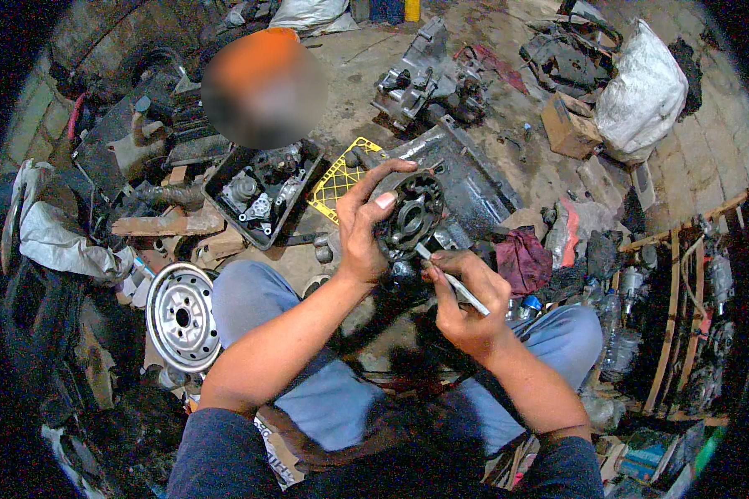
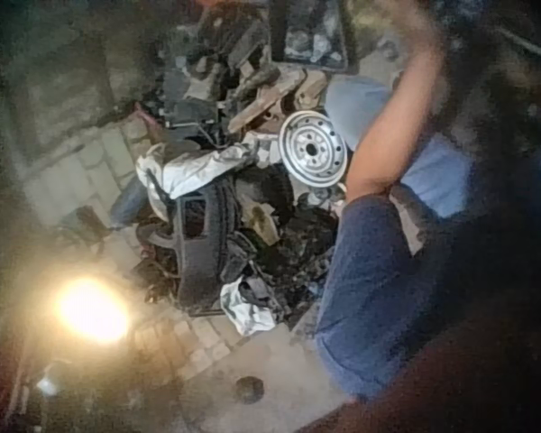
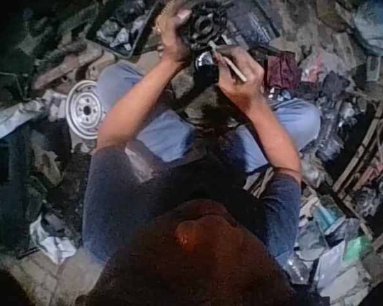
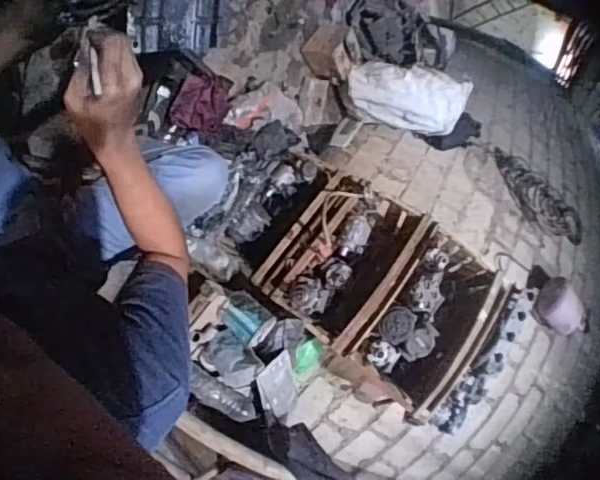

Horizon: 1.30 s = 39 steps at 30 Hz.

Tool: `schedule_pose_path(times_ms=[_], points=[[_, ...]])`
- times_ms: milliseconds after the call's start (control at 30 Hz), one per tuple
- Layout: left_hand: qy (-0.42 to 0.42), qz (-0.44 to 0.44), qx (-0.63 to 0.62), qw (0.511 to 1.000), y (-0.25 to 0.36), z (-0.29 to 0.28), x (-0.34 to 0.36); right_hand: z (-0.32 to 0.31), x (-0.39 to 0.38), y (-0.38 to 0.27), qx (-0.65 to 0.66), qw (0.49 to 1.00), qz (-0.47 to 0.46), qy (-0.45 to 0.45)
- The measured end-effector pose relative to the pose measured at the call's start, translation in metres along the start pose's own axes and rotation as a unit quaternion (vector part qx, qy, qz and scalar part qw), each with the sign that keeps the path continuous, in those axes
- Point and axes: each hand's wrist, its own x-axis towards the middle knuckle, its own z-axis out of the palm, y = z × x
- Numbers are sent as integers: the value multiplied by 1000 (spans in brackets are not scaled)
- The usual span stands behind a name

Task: The person scrapes and cleans a circular metal clutch or transmission component using a thin metal tool and a cloth while sitting on the floor.

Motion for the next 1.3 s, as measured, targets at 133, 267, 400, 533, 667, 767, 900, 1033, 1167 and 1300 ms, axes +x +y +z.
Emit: schedule_pose_path(times_ms=[133,267,400,533,667,767,900,1033,1167,1300], points=[[18,12,29,999,-8,-7,1,-3,4,1,0,999,29,17],[11,21,72,997,-13,-13,0,6,-6,0,40,997,69,-17],[67,0,15,998,-17,-5,0,5,-3,3,-1,999,47,21],[43,3,20,999,-13,-11,0,-1,2,0,30,994,108,-14],[50,6,30,998,-16,-6,2,1,-2,2,37,994,104,-17],[64,-25,-20,997,-17,-8,-2,1,0,5,33,994,101,-8],[67,-1,18,998,-15,-8,2,6,-5,2,30,994,102,-12],[70,-15,32,997,-17,-8,1,5,-1,6,5,997,78,-4],[73,-16,7,997,-20,-11,-2,4,0,5,44,989,140,-32],[85,-26,-15,996,-22,-9,0,6,-2,7,48,986,153,-41]])
